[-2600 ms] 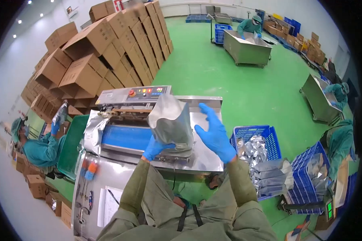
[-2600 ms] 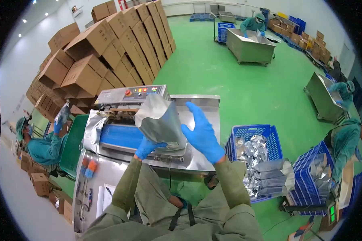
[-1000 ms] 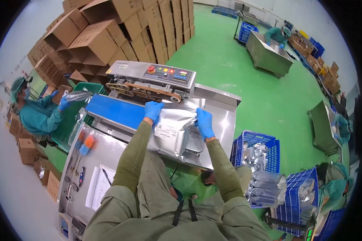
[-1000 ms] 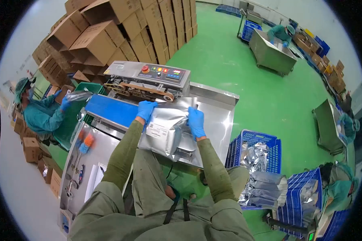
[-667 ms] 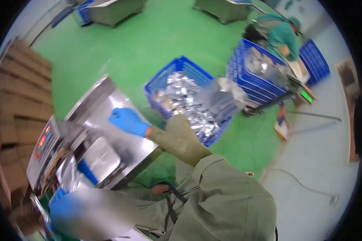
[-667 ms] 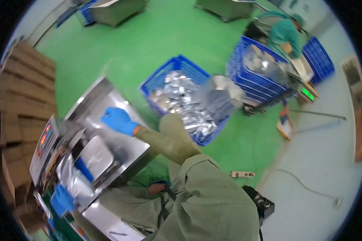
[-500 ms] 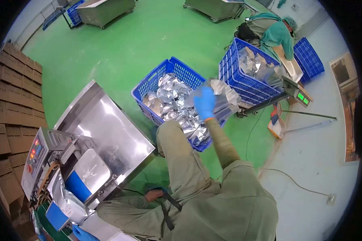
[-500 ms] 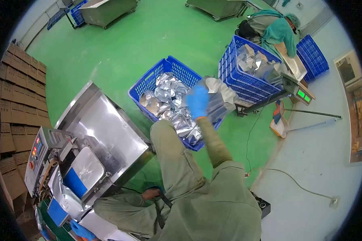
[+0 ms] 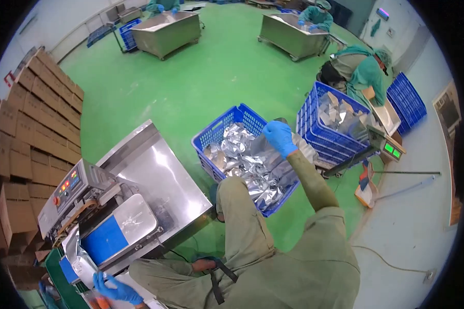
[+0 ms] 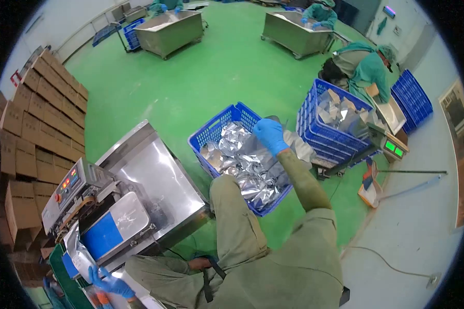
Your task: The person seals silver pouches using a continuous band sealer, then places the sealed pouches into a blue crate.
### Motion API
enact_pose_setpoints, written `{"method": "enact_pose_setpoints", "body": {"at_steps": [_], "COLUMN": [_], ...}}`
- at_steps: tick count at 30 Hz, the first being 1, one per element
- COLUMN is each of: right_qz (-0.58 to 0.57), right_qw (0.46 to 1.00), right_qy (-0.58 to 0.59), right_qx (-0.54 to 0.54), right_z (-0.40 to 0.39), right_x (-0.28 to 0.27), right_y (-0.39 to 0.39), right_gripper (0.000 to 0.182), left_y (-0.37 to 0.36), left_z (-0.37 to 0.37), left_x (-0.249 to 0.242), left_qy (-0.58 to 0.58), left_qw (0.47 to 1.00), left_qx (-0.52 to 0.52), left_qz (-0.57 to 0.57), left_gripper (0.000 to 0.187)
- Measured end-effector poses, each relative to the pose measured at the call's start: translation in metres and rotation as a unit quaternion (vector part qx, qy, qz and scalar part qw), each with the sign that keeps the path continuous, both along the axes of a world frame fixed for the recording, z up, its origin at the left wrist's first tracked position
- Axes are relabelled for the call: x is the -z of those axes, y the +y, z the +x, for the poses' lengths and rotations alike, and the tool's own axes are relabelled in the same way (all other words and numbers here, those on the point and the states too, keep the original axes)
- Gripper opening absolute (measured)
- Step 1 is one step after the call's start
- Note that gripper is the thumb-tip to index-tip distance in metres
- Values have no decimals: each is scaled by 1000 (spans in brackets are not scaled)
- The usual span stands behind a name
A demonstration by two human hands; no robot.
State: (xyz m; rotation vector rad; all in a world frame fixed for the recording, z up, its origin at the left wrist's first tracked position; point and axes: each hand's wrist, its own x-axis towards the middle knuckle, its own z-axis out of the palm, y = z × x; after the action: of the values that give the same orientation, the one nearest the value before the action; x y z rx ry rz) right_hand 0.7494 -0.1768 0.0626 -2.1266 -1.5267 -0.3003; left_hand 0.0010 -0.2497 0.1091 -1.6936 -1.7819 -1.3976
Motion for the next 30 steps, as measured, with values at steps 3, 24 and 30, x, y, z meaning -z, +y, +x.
{"method": "enact_pose_setpoints", "body": {"at_steps": [3, 24, 30], "right_qz": [38, -145, -149], "right_qw": [988, 798, 774], "right_qy": [-32, 324, 325], "right_qx": [-147, -486, -523], "right_z": [-100, -443, -439], "right_x": [-119, -145, -160], "right_y": [1, 81, 97], "right_gripper": [20, 47, 32], "left_y": [7, 119, 98], "left_z": [130, 35, 13], "left_x": [-21, -20, -94], "left_qy": [-101, -279, -258], "left_qw": [970, 778, 804], "left_qx": [181, 421, 455], "left_qz": [-128, -374, -284], "left_gripper": [45, 77, 40]}}
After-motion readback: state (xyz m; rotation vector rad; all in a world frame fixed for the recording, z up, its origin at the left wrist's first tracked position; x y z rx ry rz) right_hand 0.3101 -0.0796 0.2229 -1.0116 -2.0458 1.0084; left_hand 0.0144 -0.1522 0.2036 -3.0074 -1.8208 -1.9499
